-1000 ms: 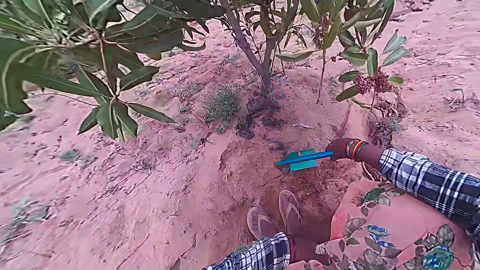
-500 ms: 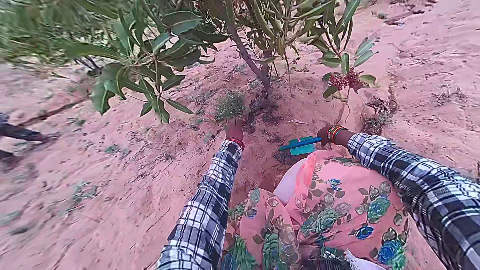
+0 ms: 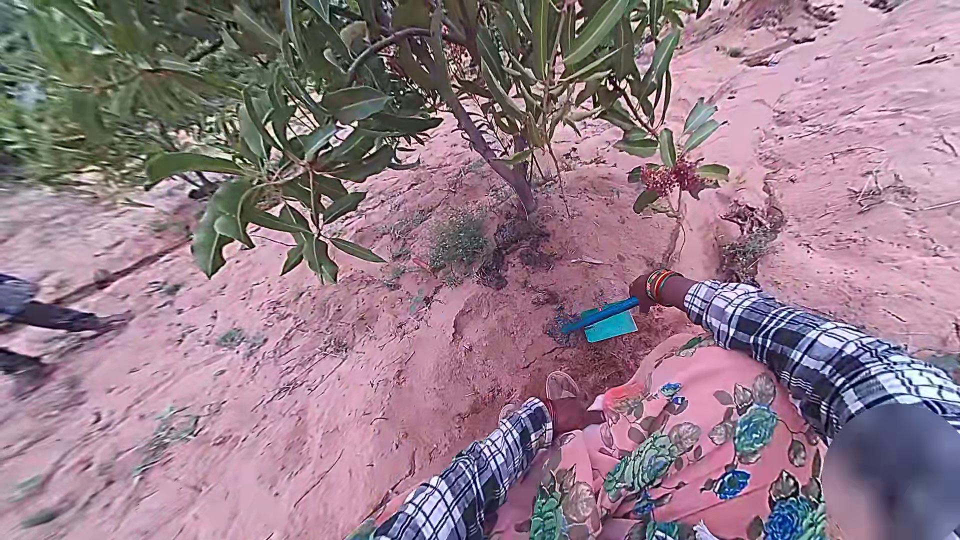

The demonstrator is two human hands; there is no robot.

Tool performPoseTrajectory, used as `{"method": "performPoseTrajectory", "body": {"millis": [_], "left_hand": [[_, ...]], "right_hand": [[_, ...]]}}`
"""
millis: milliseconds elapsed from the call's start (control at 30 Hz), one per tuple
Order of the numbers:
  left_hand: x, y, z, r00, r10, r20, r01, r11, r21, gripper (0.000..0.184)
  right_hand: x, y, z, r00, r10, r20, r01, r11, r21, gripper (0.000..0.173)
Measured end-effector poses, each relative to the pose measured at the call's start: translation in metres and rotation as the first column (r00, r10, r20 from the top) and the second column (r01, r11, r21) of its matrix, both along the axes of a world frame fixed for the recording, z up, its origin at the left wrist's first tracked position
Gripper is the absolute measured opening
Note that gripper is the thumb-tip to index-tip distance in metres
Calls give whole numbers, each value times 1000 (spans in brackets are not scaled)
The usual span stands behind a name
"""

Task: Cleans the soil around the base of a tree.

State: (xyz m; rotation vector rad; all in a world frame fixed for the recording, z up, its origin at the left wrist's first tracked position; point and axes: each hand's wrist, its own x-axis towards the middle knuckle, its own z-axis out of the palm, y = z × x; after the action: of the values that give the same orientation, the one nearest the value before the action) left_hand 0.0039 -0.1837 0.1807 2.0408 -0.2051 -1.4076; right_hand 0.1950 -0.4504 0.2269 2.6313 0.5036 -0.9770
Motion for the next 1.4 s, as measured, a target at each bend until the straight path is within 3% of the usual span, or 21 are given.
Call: {"method": "performPoseTrajectory", "body": {"millis": [67, 133, 167, 200, 233, 267, 333, 400, 500, 600, 700, 800, 900, 967, 1067, 1133, 1233, 1267, 1300, 1333, 1400], "left_hand": [[27, 16, 22, 910, 403, 96, -396, 914, -87, 55], [56, 19, 52, 774, 591, 230, -561, 807, -184, 54], [67, 16, 70, 753, 565, 338, -528, 825, -204, 52], [78, 11, 89, 752, 445, 487, -423, 892, -161, 50], [89, 6, 105, 737, 227, 637, -285, 959, -12, 51], [101, 2, 117, 699, -11, 715, -175, 967, 186, 53], [122, -2, 120, 651, -203, 731, -127, 921, 369, 56], [135, -1, 96, 697, -231, 679, -105, 904, 415, 62], [136, 10, 19, 784, -298, 545, 41, 900, 433, 65], [89, -11, -56, 821, -377, 429, 217, 901, 376, 50], [20, -38, -78, 904, -269, 331, 190, 949, 254, 51], [16, -25, -109, 896, -311, 317, 229, 935, 271, 47], [30, -25, -137, 904, -294, 311, 218, 942, 256, 66], [34, -27, -144, 907, -278, 316, 217, 952, 215, 66], [44, -19, -150, 929, -30, 369, -19, 992, 127, 57], [61, -6, -152, 863, 348, 365, -374, 928, 0, 53], [93, 19, -131, 527, 823, 211, -791, 566, -231, 53], [102, 28, -120, 441, 888, 131, -838, 459, -295, 52], [106, 35, -111, 418, 905, 76, -841, 417, -343, 51], [109, 41, -103, 463, 885, 54, -811, 448, -376, 51], [111, 40, -97, 671, 735, 97, -645, 644, -412, 55]], "right_hand": [[0, -2, -2, 1000, 8, -10, -8, 1000, 6, 45], [0, -8, -2, 1000, 1, 10, -1, 1000, 28, 44], [0, -8, -2, 1000, -4, 6, 4, 1000, 26, 44], [1, -8, -2, 1000, -9, -2, 9, 1000, 23, 45], [2, -7, -3, 1000, -11, -11, 11, 1000, 14, 45], [4, -5, -5, 1000, -9, -12, 9, 1000, 14, 44], [5, 0, -6, 1000, -6, 1, 6, 1000, 27, 36], [2, 6, -7, 1000, -7, 24, 6, 1000, 25, 32], [2, 11, -6, 1000, 4, 18, -4, 1000, 0, 41], [4, 9, -1, 999, -3, -32, 2, 1000, -17, 47], [8, 8, 0, 998, -3, -65, 1, 1000, -27, 49], [10, 6, -12, 998, -11, -55, 10, 1000, -29, 46], [12, 3, -17, 1000, -27, -5, 27, 999, -27, 44], [5, 12, -22, 998, -56, 7, 56, 998, -7, 49], [-6, 28, -30, 994, -99, 44, 99, 995, -1, 47], [-9, 27, -32, 992, -109, 57, 109, 994, -8, 42], [-4, 20, -21, 996, -74, 48, 76, 996, -37, 42], [-1, 18, -16, 998, -41, 44, 44, 998, -52, 40], [0, 17, -12, 1000, -4, 28, 6, 998, -63, 38], [-1, 19, -9, 999, 33, 4, -32, 997, -73, 37], [-6, 26, -7, 995, 83, -56, -88, 992, -85, 36]]}}
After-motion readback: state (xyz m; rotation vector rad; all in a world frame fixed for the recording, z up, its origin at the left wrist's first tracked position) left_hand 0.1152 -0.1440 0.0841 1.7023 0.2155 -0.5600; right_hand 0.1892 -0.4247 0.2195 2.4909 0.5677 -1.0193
